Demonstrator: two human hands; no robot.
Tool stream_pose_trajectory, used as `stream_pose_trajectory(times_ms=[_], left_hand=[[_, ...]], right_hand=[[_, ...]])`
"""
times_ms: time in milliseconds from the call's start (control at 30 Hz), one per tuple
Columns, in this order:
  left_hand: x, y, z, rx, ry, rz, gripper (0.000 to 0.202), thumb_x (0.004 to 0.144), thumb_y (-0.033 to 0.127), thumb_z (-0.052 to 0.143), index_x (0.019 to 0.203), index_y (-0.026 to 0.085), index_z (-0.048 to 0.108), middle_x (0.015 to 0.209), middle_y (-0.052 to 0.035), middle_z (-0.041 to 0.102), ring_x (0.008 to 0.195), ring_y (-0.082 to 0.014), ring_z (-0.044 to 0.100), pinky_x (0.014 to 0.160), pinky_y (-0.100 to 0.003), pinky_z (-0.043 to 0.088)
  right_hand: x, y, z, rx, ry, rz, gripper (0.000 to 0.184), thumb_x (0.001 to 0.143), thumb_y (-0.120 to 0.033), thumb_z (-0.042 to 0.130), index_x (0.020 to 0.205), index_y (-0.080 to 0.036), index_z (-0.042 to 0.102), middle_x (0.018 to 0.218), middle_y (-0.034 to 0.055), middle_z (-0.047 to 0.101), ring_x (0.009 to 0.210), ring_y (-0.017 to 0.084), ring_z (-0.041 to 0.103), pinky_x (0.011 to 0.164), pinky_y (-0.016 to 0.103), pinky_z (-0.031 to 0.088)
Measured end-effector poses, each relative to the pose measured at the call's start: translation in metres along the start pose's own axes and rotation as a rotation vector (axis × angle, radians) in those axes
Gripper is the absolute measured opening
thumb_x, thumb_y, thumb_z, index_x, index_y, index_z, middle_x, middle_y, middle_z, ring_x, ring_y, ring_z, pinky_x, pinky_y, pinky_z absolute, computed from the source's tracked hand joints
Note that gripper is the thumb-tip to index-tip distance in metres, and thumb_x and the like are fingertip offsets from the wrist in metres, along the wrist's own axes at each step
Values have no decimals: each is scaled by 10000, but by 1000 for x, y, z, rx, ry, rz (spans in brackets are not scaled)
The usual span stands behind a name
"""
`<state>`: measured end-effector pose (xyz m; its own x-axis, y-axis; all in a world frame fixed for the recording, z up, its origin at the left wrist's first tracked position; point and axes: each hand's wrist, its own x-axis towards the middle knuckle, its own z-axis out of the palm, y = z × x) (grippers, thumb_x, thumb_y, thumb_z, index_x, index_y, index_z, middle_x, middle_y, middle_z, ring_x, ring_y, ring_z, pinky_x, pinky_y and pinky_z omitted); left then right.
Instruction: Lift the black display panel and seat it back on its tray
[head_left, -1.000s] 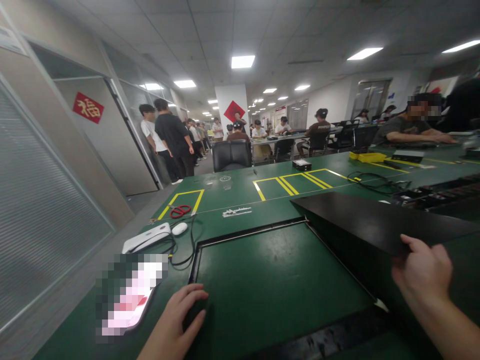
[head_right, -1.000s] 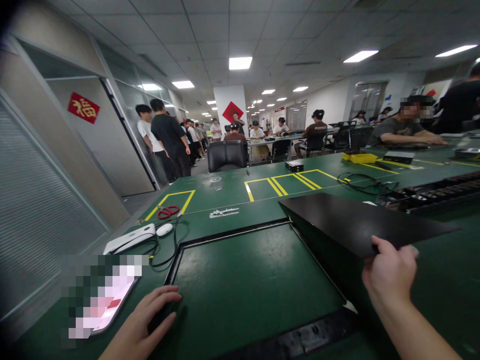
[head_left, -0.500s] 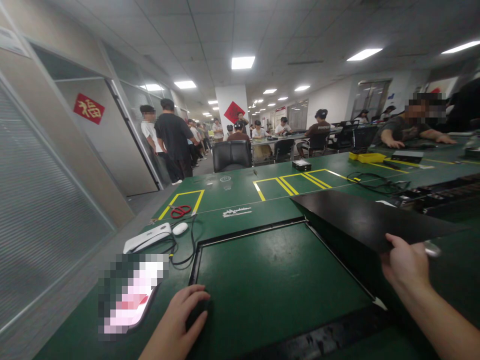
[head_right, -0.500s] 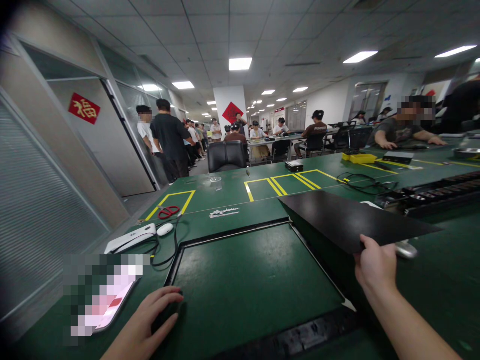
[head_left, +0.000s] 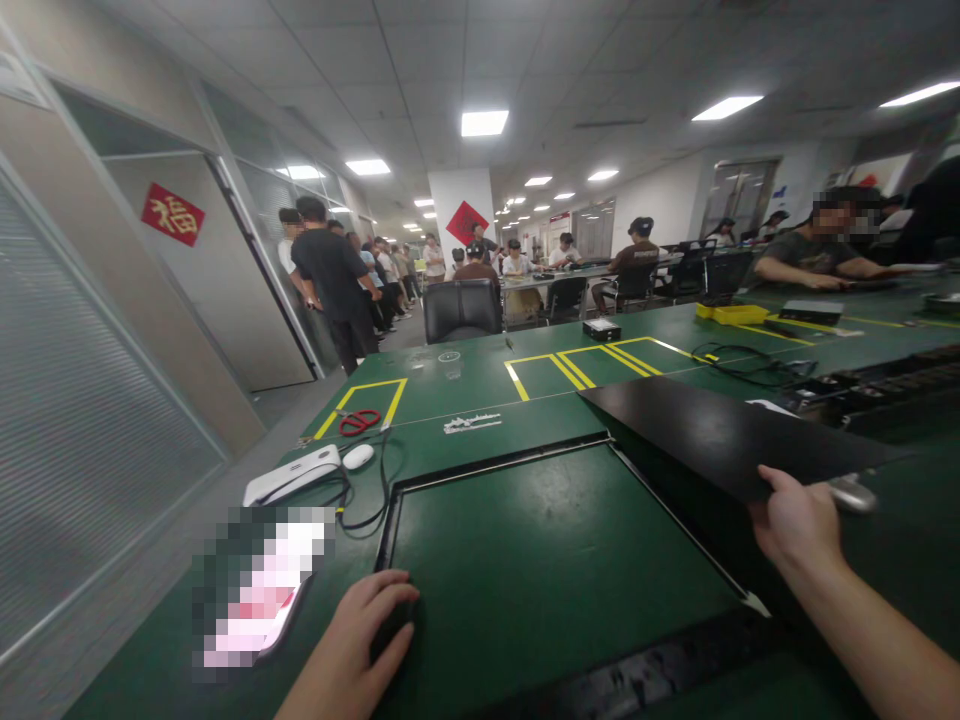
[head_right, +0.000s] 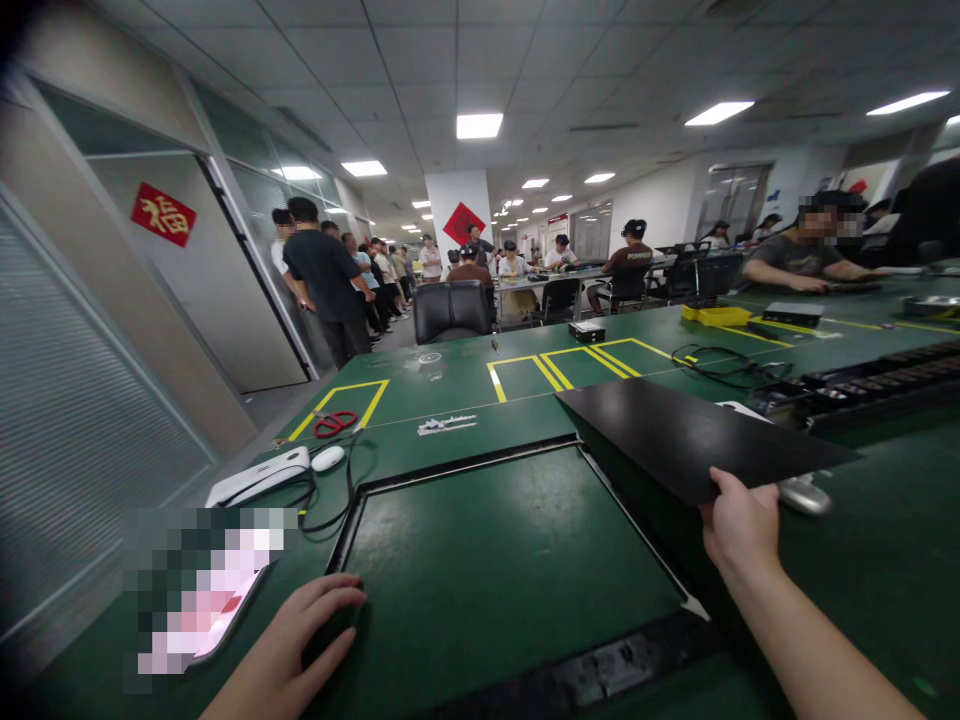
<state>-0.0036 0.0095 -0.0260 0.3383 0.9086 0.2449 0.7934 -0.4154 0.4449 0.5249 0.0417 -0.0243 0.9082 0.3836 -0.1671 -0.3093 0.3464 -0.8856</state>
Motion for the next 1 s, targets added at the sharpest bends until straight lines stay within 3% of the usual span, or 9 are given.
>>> stream_pose_trajectory(times_ms=[200, 467, 700, 1000], left_hand=[[-4, -16, 11, -35, 49, 20, 276, 915, 323, 561, 1081, 329, 782, 1261, -99, 742, 1197, -317, 690, 1045, -544, 556], [-4, -11, 7, -34, 2, -18, 289, 912, 325, 555, 1084, 308, 787, 1279, -116, 735, 1214, -325, 677, 1058, -550, 544], [-7, -19, 14, -35, 30, 2, 294, 920, 336, 543, 1095, 321, 779, 1288, -107, 728, 1217, -321, 675, 1062, -548, 543], [-1, 1, -3, 7, -6, 9, 283, 891, 278, 587, 1085, 308, 791, 1259, -110, 755, 1189, -317, 708, 1030, -518, 574]], right_hand=[[-2, 0, 0, 3, 0, 1, 466, 502, -78, 707, 844, -267, 453, 852, -35, 628, 684, 146, 645, 534, 238, 572], [-1, -1, 0, 10, -34, 14, 501, 499, -78, 720, 820, -282, 394, 879, -38, 620, 719, 152, 655, 583, 268, 593], [1, 2, 0, 0, -26, 37, 488, 506, -69, 701, 834, -282, 409, 862, -49, 615, 655, 125, 631, 474, 188, 534], [-7, -6, 5, 17, -24, 38, 462, 495, -79, 708, 772, -268, 391, 774, -88, 577, 578, 97, 600, 427, 152, 498]])
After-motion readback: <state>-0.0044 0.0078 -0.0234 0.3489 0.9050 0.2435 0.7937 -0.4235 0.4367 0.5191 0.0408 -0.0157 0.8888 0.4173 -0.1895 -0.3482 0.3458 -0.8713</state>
